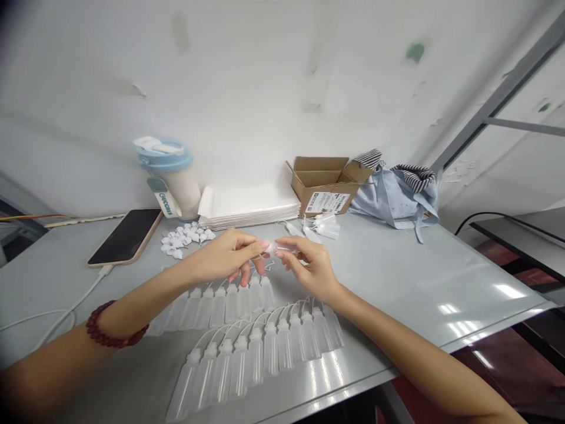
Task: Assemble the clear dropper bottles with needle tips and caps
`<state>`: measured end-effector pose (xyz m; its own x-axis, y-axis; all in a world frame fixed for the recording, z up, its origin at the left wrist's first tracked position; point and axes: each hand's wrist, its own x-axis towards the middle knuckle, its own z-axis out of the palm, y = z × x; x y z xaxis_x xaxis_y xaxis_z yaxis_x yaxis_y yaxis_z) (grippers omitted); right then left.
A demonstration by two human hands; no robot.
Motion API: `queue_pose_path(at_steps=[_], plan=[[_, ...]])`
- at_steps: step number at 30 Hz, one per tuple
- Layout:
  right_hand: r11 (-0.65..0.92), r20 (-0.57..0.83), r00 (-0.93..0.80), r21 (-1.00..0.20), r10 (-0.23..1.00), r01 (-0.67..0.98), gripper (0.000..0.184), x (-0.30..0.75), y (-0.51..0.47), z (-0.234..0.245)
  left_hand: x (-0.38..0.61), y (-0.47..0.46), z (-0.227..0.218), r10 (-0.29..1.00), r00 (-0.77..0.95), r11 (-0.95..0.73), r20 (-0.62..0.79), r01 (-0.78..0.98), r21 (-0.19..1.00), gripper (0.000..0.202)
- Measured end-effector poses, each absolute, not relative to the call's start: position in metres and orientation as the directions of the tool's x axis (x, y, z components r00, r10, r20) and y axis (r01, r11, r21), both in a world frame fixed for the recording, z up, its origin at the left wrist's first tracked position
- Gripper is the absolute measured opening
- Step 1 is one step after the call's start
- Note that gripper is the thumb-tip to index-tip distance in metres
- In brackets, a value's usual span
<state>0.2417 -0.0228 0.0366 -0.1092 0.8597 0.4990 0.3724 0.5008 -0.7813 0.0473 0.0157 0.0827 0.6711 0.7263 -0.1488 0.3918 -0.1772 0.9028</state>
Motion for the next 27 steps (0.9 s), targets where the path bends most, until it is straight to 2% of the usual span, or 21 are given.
queue_pose_path(at_steps=[3,9,12,21,27], plan=[[0.511,0.509,-0.118,-0.764,0.853,0.394,0.016,0.242,-0.023,0.035,0.049,0.012,0.081,0.723,0.676,-0.181,-0.139,0.381,0.907,0.042],[0.417,0.393,-0.142,-0.846,0.909,0.333,0.020,0.242,-0.023,0.036,0.052,0.004,0.083,0.764,0.641,-0.419,0.073,0.407,0.812,0.027],[0.381,0.354,-0.141,-0.868,0.924,0.318,0.022,0.242,-0.024,0.037,0.052,0.004,0.083,0.757,0.644,-0.478,0.113,0.427,0.768,0.026],[0.424,0.403,-0.132,-0.868,0.906,0.258,0.017,0.242,-0.024,0.034,0.050,0.009,0.087,0.745,0.657,-0.228,-0.114,0.412,0.882,0.037],[0.531,0.503,-0.179,-0.761,0.846,0.372,0.016,0.242,-0.023,0.032,0.050,0.013,0.078,0.709,0.684,-0.107,-0.170,0.343,0.933,0.045]])
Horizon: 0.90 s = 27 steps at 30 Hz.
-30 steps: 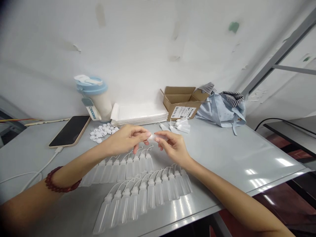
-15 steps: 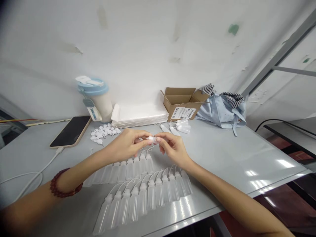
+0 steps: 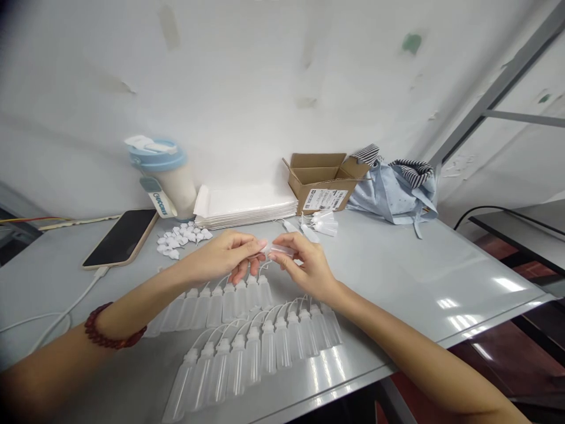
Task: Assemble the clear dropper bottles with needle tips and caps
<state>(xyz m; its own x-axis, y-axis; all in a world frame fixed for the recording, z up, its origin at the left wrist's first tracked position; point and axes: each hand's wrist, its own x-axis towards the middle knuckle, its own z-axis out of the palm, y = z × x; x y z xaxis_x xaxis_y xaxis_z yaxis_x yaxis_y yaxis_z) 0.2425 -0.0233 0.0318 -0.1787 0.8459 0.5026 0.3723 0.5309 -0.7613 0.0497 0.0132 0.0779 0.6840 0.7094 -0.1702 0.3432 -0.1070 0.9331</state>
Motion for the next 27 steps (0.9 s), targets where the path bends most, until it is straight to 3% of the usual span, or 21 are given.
queue_pose_path(at_steps=[7,12,19,27], plan=[[0.664,0.655,-0.253,-0.512,0.712,0.545,0.017,0.246,-0.020,0.029,0.051,0.016,0.073,0.756,0.613,0.050,-0.232,0.299,0.953,0.046],[0.658,0.656,-0.257,-0.486,0.710,0.576,0.016,0.246,-0.022,0.034,0.053,0.010,0.074,0.782,0.602,-0.013,-0.162,0.275,0.961,0.046],[0.518,0.482,-0.209,-0.702,0.851,0.489,0.029,0.243,-0.026,0.043,0.058,0.003,0.073,0.824,0.566,-0.221,-0.019,0.351,0.910,0.044],[0.211,0.178,-0.190,-0.963,0.965,0.166,0.040,0.242,-0.023,0.040,0.059,0.002,0.071,0.825,0.558,-0.380,0.090,0.430,0.819,0.039]])
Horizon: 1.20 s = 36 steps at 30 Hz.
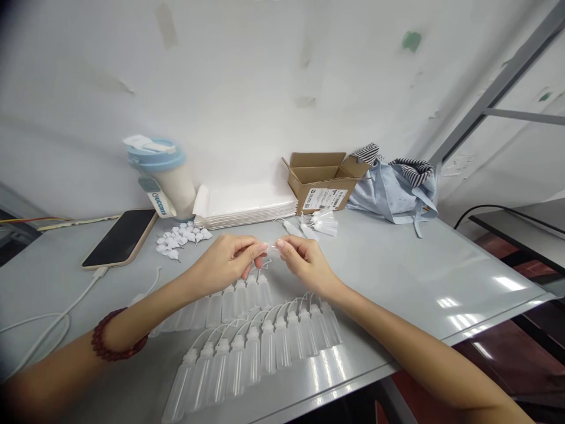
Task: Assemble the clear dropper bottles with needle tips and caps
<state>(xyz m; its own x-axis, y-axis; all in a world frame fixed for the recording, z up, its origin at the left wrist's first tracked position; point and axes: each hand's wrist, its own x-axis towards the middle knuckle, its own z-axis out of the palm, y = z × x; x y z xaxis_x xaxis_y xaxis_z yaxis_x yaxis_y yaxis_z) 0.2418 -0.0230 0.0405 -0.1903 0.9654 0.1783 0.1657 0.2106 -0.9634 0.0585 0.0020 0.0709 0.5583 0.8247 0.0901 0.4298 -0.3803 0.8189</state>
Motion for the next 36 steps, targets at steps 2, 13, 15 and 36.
queue_pose_path(at_steps=[2,13,15,36], plan=[[0.155,0.131,-0.201,-0.982,0.971,0.110,0.044,0.241,-0.022,0.042,0.058,0.002,0.071,0.814,0.571,-0.420,0.106,0.454,0.786,0.036],[0.032,0.022,-0.246,-0.999,0.969,0.036,0.047,0.245,-0.014,0.039,0.055,0.004,0.073,0.803,0.592,-0.412,0.065,0.473,0.779,0.028],[0.049,0.042,-0.232,-0.998,0.972,0.025,0.046,0.245,-0.015,0.040,0.053,0.007,0.074,0.810,0.586,-0.310,-0.019,0.457,0.834,0.036],[0.177,0.155,-0.180,-0.977,0.971,0.115,0.045,0.241,-0.018,0.043,0.052,0.011,0.071,0.704,0.688,-0.015,-0.176,0.262,0.965,0.033]])
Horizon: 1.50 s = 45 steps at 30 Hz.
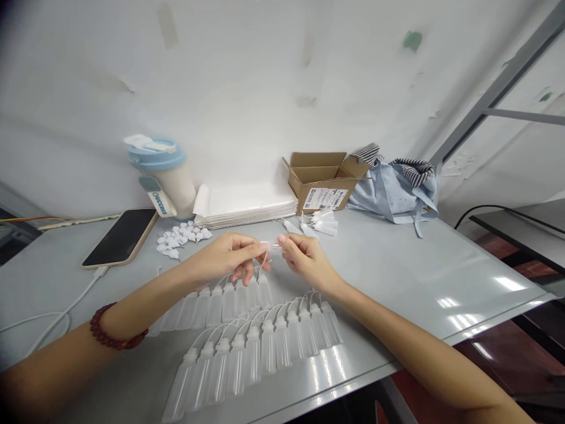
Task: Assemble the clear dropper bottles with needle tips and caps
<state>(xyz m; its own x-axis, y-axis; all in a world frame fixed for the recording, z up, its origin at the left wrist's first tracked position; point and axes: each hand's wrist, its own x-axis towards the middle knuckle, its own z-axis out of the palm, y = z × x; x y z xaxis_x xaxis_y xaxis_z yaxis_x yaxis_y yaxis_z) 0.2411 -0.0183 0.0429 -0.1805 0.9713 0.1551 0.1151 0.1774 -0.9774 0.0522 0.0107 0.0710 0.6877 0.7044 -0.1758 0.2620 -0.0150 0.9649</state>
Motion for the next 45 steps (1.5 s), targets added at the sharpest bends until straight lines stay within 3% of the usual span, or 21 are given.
queue_pose_path(at_steps=[5,27,34,45], plan=[[0.192,0.173,-0.157,-0.974,0.972,0.119,0.046,0.241,-0.017,0.044,0.050,0.013,0.074,0.701,0.691,-0.027,-0.178,0.275,0.961,0.022],[0.175,0.154,-0.167,-0.977,0.974,0.120,0.045,0.241,-0.021,0.044,0.045,0.013,0.086,0.732,0.632,0.027,-0.256,0.348,0.937,0.031],[0.175,0.151,-0.174,-0.975,0.973,0.134,0.045,0.240,-0.022,0.045,0.048,0.012,0.080,0.756,0.627,-0.036,-0.188,0.327,0.944,0.034],[0.090,0.073,-0.173,-0.992,0.982,0.093,0.047,0.241,-0.020,0.044,0.050,0.006,0.083,0.815,0.572,-0.181,-0.086,0.393,0.902,0.024]])
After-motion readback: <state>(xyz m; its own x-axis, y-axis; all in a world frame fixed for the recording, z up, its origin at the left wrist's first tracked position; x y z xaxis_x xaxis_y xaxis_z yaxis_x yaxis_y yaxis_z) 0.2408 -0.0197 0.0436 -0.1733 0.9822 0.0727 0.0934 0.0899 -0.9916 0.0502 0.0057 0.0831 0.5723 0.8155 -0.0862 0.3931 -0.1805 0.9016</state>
